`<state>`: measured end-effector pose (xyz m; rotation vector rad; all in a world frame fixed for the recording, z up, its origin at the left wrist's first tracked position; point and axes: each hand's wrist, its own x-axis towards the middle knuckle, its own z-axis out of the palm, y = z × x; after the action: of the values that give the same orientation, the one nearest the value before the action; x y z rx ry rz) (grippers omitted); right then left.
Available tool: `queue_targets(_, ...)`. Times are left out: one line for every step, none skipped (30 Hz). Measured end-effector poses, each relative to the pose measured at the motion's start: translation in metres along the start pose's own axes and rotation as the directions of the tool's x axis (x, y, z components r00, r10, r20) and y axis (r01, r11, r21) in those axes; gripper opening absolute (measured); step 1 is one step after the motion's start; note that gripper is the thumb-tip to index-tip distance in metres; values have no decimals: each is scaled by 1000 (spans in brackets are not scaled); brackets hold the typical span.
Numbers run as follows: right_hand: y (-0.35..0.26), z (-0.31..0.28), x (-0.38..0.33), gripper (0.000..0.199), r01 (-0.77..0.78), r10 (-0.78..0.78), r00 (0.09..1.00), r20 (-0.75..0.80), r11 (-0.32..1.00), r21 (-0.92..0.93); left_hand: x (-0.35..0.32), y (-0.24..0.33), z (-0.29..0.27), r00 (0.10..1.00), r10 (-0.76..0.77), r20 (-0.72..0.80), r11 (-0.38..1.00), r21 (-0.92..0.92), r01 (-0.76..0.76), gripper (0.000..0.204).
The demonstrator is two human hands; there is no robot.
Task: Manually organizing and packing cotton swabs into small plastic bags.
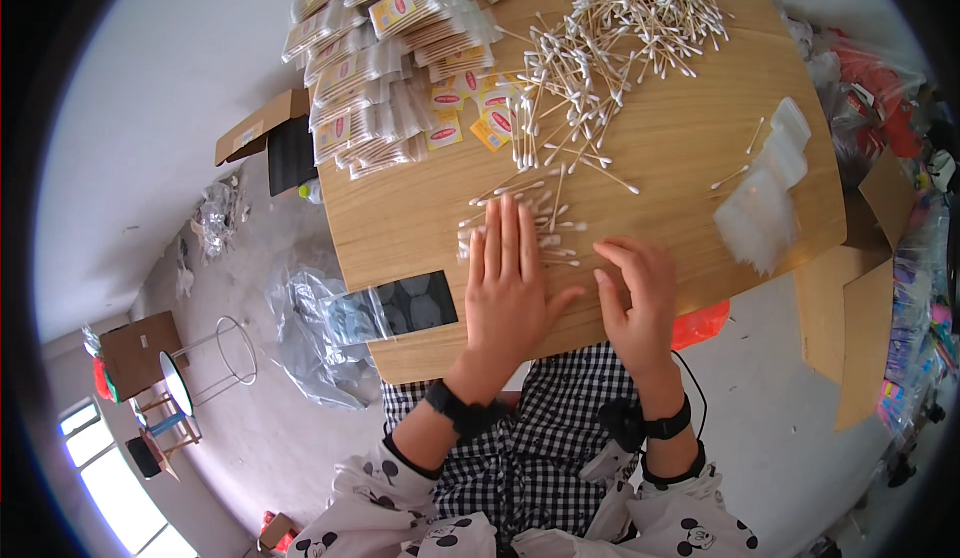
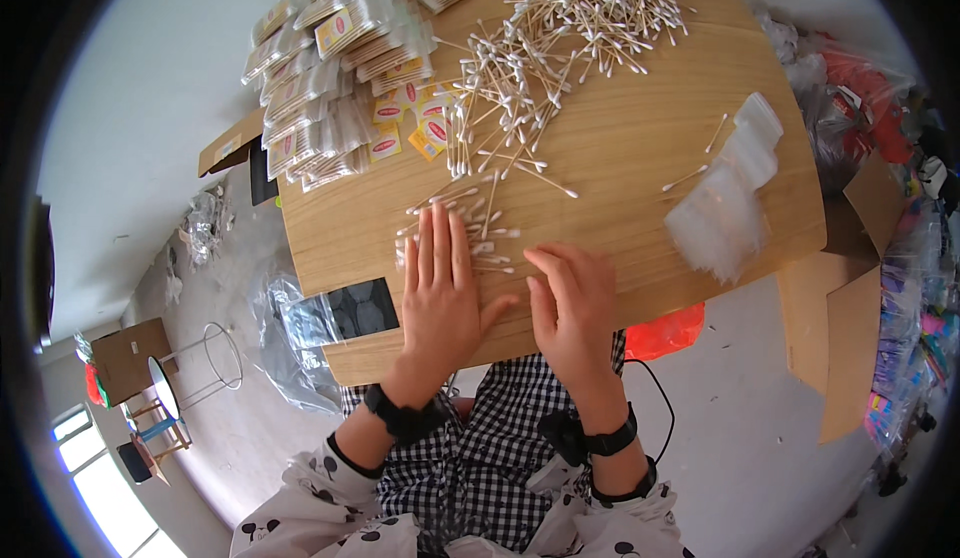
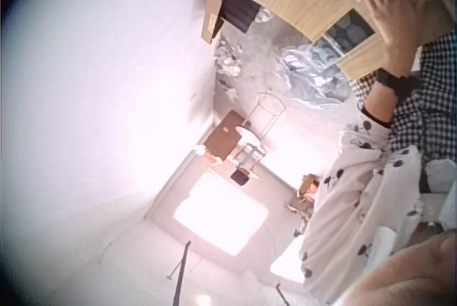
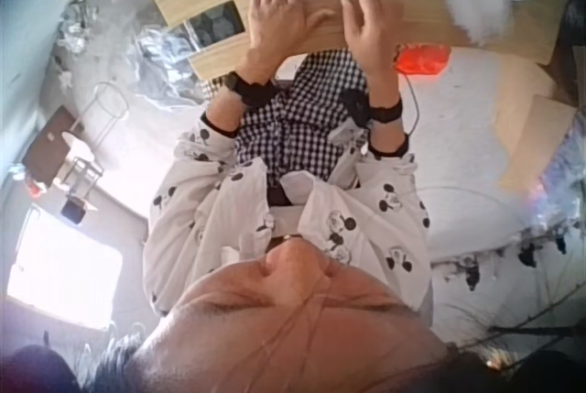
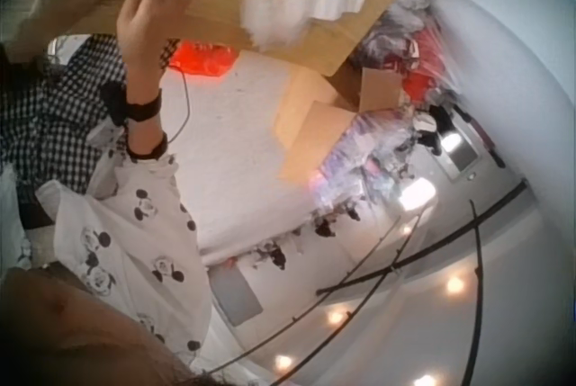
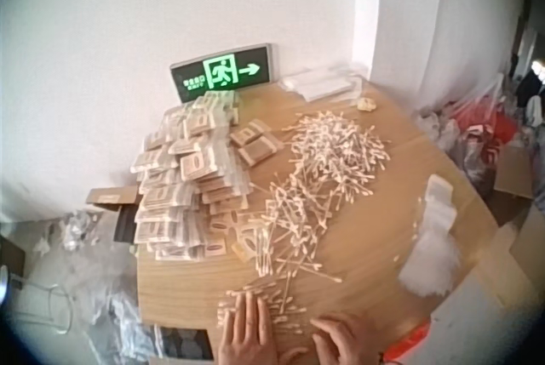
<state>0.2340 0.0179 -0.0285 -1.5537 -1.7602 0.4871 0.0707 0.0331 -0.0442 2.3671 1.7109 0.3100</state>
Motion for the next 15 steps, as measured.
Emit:
queue_targets(-1, 1, -2, 26, -2, 2, 1000, 0, 1000, 1, -13, 3, -1, 999, -15, 29, 999, -33, 16, 104)
queue_targets(-2, 2, -3, 29, 5, -5, 1000, 7, 1000, 10, -21, 6, -1, 999, -15, 31, 999, -33, 16, 104)
queue_targets(-2, 4, -4, 32, 12, -13, 1000, 14, 1000, 18, -27, 7, -1, 998, -5, 61, 1000, -8, 6, 105)
queue_targets(-2, 5, -3, 32, 15, -16, 1000, 16, 1000, 17, -33, 9, -1, 996, 1, 87, 1000, 18, -2, 105)
queue_targets(-1, 7, -2, 36, 41, -41, 999, 28, 999, 12, -38, 9, 0, 996, 2, 90, 1000, 14, -3, 105)
queue_targets(-1, 8, 1, 40, 66, -66, 997, 39, 998, 7, -41, 9, 0, 996, -1, 87, 1000, 12, 0, 105)
queue_targets(-3, 9, 4, 40, 69, -70, 997, 43, 998, 6, -44, 9, 0, 996, 6, 89, 1000, 12, -7, 104)
queue_targets(-5, 8, 11, 43, 123, -119, 989, 90, 992, -39, -46, 7, 0, 996, 14, 91, 1000, 12, -15, 103)
queue_targets(-6, 9, 16, 46, 178, -166, 976, 138, 981, -80, -46, 6, -2, 996, 9, 88, 1000, 11, -10, 103)
queue_targets(-4, 11, 21, 46, 179, -166, 976, 142, 980, -85, -46, 6, -4, 996, 9, 86, 1000, -16, -8, 100)
queue_targets(-3, 14, 25, 42, 190, -176, 975, 139, 977, -98, -46, 6, -4, 997, 9, 83, 999, -43, -5, 97)
queue_targets(-1, 16, 30, 38, 201, -186, 973, 135, 973, -111, -48, 5, -2, 997, 8, 82, 999, -49, -4, 97)
queue_targets(1, 18, 34, 38, 206, -190, 972, 136, 973, -109, -52, 4, -1, 996, 15, 86, 998, -70, -9, 100)
queue_targets(6, 20, 37, 32, 244, -230, 965, 125, 963, -118, -55, 3, -1, 996, 22, 90, 996, -91, -14, 104)
queue_targets(10, 21, 40, 26, 282, -268, 957, 113, 951, -128, -58, 2, -2, 996, 19, 88, 996, -90, -11, 104)
